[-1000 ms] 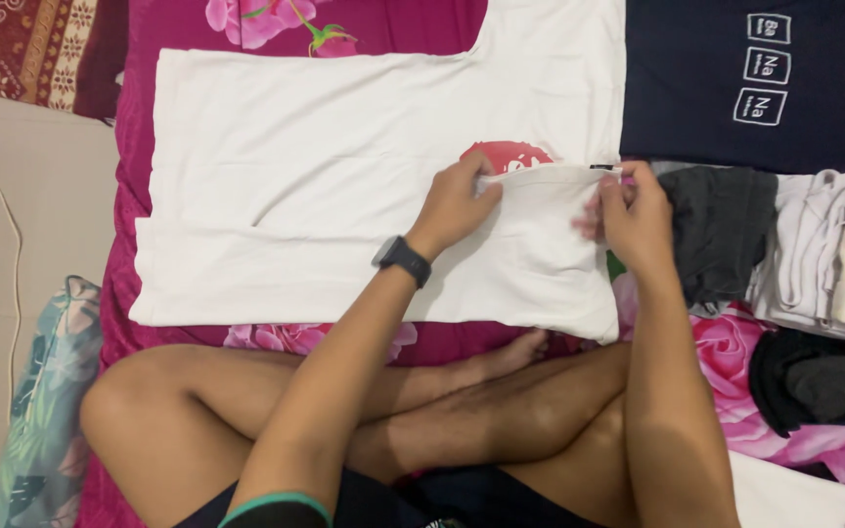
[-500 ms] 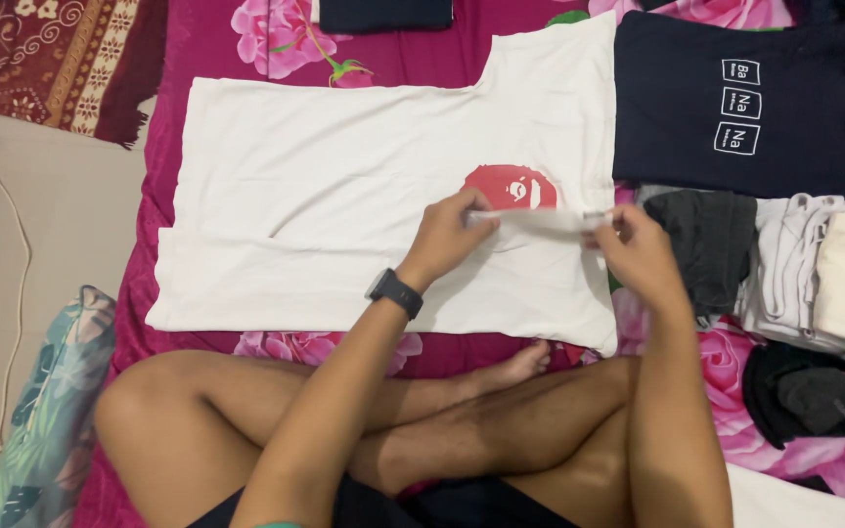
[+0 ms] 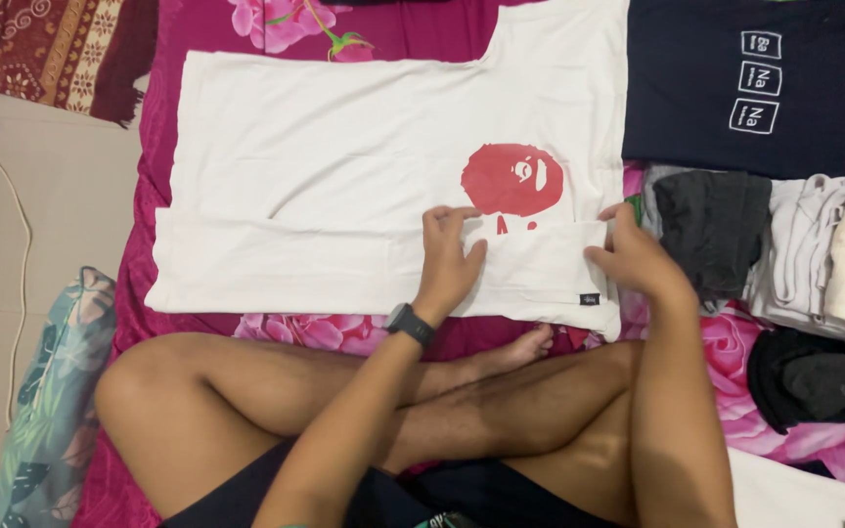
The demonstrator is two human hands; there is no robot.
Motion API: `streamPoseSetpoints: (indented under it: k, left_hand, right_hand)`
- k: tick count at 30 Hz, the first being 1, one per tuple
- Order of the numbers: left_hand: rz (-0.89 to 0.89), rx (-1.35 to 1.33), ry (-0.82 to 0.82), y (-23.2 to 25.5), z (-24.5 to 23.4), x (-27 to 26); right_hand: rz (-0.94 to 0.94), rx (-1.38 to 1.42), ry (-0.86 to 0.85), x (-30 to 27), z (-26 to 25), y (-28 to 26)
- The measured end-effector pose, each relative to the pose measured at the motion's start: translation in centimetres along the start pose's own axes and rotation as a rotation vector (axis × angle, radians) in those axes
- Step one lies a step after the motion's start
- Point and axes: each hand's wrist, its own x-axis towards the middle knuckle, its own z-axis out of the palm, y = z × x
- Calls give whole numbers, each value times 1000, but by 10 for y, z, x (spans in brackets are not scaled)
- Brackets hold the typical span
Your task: Folding various t-shirts on a bed and organizing them into stacks.
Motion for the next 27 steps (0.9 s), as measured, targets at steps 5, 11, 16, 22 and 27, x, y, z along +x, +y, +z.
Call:
streamPoseSetpoints:
  k: [5, 11, 16, 22, 27]
  left_hand:
    - [-78, -18, 82, -10, 6, 0]
    - [354, 500, 61, 12, -18, -7]
    - [350, 769, -120, -5, -32, -9]
    - [215, 920, -302, -53, -86, 20]
    - [141, 949, -308, -81, -147, 52]
  right_hand:
    - [42, -120, 39, -7, -3, -3]
    - [-179, -455, 577, -20, 13, -35]
    - [-330, -220, 181, -17, 38, -73]
    - [-282, -280, 175, -16, 39, -103]
    - [-98, -405, 158, -9, 47, -115]
